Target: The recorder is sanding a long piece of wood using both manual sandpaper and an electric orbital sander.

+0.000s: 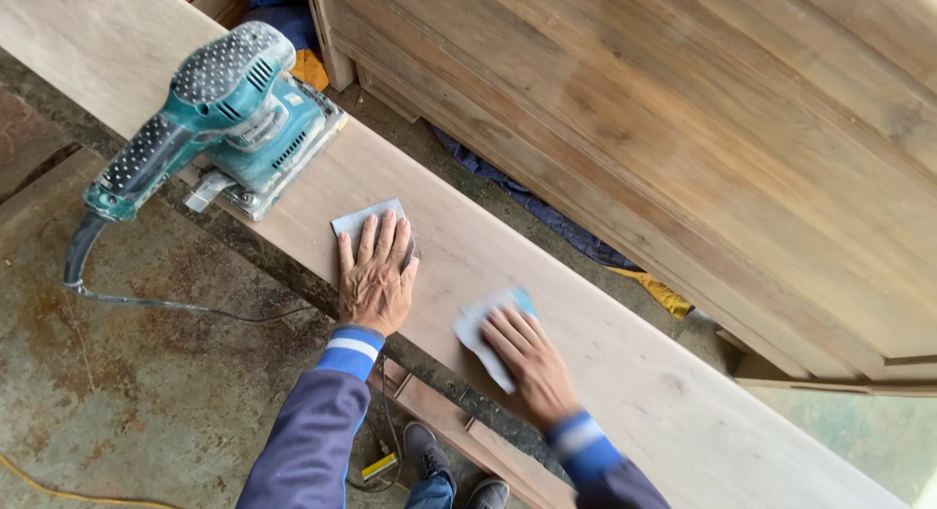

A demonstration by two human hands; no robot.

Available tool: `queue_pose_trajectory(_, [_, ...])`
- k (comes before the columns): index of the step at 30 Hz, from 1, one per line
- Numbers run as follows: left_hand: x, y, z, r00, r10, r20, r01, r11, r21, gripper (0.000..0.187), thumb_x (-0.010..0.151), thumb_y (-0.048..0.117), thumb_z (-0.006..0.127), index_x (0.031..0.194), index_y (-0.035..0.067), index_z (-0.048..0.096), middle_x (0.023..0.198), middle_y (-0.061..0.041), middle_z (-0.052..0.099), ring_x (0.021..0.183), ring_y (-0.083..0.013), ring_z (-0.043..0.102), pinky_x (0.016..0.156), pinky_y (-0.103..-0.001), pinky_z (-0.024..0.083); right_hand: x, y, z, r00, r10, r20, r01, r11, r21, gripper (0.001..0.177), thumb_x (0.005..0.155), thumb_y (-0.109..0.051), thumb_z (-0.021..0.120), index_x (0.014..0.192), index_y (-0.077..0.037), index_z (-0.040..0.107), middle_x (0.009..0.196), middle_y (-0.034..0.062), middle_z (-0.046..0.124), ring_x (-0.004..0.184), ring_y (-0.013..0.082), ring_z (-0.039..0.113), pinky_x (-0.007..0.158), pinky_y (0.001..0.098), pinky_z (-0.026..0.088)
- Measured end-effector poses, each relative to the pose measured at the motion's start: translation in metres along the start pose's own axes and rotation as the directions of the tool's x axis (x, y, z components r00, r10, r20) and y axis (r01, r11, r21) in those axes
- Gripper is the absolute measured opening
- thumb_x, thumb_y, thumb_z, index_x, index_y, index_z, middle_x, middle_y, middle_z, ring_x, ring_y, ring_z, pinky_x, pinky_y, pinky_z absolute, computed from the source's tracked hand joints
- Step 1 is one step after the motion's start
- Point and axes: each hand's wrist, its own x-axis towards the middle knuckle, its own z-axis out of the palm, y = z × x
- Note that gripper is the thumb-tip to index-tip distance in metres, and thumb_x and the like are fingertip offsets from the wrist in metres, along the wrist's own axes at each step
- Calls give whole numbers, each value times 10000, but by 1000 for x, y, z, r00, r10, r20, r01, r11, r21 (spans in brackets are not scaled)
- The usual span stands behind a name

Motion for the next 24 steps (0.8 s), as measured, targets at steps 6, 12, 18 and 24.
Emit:
queue_pose_trajectory(6, [4, 3, -8, 1000, -20, 0, 20, 1000, -14, 649, 1006, 395, 467, 1581, 124, 337, 1661, -101, 307, 1516, -343, 284, 1225, -623, 140, -154, 51, 28, 977, 208, -51, -211, 976, -57, 530, 880, -124, 652, 1405, -152, 584, 1498, 81, 540, 1445, 280, 444, 1241, 519, 274])
queue_pose_trajectory(12, [3, 5, -13, 1000, -25, 1, 25, 999, -34, 649, 998, 382, 488, 1576, 120, 353, 1655, -105, 321, 1513, -347, 292, 1227, -625, 138, 10, -6, 29, 999, 32, 4, -32, 999, -17, 623, 823, -60, 669, 1432, -76, 538, 1523, 158, 496, 1459, 326, 406, 1238, 517, 247])
queue_pose_trajectory(18, [2, 3, -13, 1000, -5, -7, 5, 999, -43, 661, 999, 384, 503, 1584, 117, 348, 1656, -110, 322, 1519, -348, 291, 1230, -616, 140, -12, 3, -4, 999, 28, 31, -30, 998, 51, 700, 806, -146, 726, 1462, -64, 497, 1540, 181, 459, 1454, 338, 371, 1210, 515, 239])
queue_pose_trajectory(24, [5, 5, -14, 999, -32, 4, 32, 999, -27, 663, 985, 386, 502, 1579, 132, 353, 1658, -97, 319, 1519, -337, 290, 1233, -612, 138, -154, 65, 12, 950, 295, -104, -305, 947, -99, 646, 789, -133, 750, 1410, -152, 575, 1500, 93, 547, 1462, 274, 429, 1249, 498, 267])
